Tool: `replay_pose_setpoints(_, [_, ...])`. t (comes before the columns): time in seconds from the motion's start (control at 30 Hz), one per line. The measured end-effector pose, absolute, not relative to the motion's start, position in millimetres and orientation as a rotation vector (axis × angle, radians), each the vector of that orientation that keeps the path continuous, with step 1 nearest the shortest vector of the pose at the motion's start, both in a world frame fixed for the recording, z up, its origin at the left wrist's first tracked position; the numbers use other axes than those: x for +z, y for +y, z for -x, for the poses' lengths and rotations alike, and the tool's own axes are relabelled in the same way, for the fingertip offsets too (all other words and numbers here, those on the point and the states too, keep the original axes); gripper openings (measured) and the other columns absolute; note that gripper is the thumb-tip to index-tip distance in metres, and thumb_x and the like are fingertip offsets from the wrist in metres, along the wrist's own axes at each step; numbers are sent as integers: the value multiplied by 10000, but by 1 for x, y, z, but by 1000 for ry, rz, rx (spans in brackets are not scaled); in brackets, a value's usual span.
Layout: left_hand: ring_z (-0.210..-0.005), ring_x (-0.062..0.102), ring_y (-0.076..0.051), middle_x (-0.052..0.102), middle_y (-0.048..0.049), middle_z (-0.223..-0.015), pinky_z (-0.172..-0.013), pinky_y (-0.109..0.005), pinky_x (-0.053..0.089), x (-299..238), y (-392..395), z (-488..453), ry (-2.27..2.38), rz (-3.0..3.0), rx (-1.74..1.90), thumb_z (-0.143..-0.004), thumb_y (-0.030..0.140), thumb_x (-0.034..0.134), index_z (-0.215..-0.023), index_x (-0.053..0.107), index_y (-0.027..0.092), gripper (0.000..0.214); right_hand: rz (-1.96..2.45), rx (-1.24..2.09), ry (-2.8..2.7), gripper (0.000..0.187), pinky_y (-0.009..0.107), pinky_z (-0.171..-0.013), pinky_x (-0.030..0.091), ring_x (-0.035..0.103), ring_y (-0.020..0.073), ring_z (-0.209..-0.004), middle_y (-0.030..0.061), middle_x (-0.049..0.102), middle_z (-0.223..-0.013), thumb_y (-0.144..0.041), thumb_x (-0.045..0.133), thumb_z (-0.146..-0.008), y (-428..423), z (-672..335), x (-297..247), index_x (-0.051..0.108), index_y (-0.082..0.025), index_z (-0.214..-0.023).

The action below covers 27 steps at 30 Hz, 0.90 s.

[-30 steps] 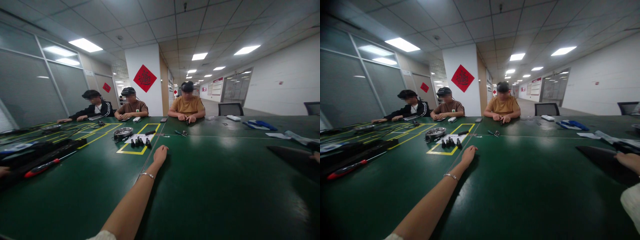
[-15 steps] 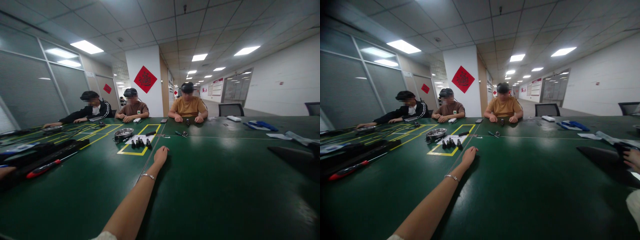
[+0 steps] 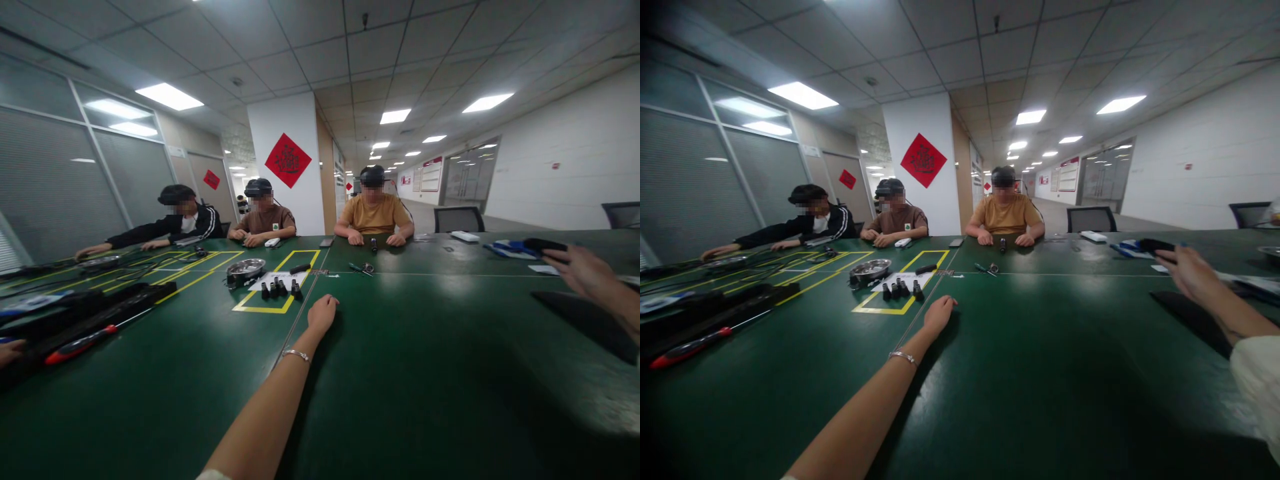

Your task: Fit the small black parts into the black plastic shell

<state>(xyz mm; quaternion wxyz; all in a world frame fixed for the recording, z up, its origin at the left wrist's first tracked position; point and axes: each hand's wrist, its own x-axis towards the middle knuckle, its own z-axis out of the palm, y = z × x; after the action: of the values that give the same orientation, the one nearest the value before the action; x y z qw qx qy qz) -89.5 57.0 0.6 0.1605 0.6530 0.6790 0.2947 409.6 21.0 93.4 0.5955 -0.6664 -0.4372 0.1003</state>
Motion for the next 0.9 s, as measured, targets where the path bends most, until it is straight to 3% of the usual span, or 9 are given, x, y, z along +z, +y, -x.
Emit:
replay_pose_setpoints(0.1, [-767,560,-158,638,4,-856,-645,-254,374,2,56,89,1930,-1884,831,-814,318,310,-808,606,240,305,1279,631,-992,266,236,-890,333,489,104,-1070,208,456,-1205,-218,194,-888,28,-355,101,422,-175,-1019])
replay_pose_setpoints(0.2, [-757,557,-160,636,3,-859,-634,-257,373,3,55,89,1920,-1887,824,-813,315,308,-814,605,243,306,1083,820,-1171,342,241,-985,222,391,101,-1171,176,441,-1234,-251,178,-911,22,-294,91,409,-154,-1144])
replay_pose_setpoints(0.3, [-759,554,-160,632,-3,-858,-625,-248,373,3,56,90,1911,-1873,823,-813,320,307,-829,607,237,311,973,979,-1468,375,333,-1020,191,382,166,-1181,134,480,-1194,-350,238,-899,11,-244,65,465,-173,-1140])
replay_pose_setpoints(0.37, [-748,554,-157,628,-2,-839,-616,-243,373,2,57,90,1903,-1866,825,-818,331,299,-829,605,238,320,907,991,-1663,392,370,-1034,174,348,215,-1200,105,439,-1228,-453,347,-854,1,-219,46,561,-180,-1036])
replay_pose_setpoints(0.43, [-744,554,-156,625,1,-825,-608,-242,372,1,58,91,1898,-1869,840,-820,330,294,-825,603,240,322,824,1000,-1808,400,387,-1041,178,345,228,-1197,80,362,-1285,-484,394,-832,-12,-196,32,587,-187,-1017])
replay_pose_setpoints(0.5, [-754,555,-160,626,5,-827,-603,-244,371,0,59,92,1894,-1872,864,-818,324,296,-824,604,247,317,723,1101,-1894,408,412,-1030,211,389,209,-1163,76,324,-1306,-456,353,-864,-28,-175,26,499,-211,-1156])
replay_pose_setpoints(0.6, [-777,556,-167,629,3,-838,-599,-246,370,-1,61,92,1893,-1874,887,-807,309,309,-824,608,249,306,555,1246,-1958,413,411,-1008,267,383,188,-1162,92,328,-1292,-415,309,-894,-53,-145,28,392,-207,-1242])
replay_pose_setpoints(0.73, [-792,559,-169,637,-6,-843,-610,-242,372,0,62,91,1905,-1882,877,-795,295,323,-823,616,236,301,419,1354,-1998,400,397,-973,322,411,176,-1117,97,356,-1247,-399,315,-897,-76,-118,33,377,-214,-1246])
replay_pose_setpoints(0.9, [-776,560,-162,642,1,-850,-621,-235,374,1,61,90,1934,-1863,866,-793,302,332,-807,619,239,294,403,1177,-2276,365,363,-962,327,421,162,-1060,88,387,-1192,-321,266,-916,-87,-104,35,416,-190,-1222])
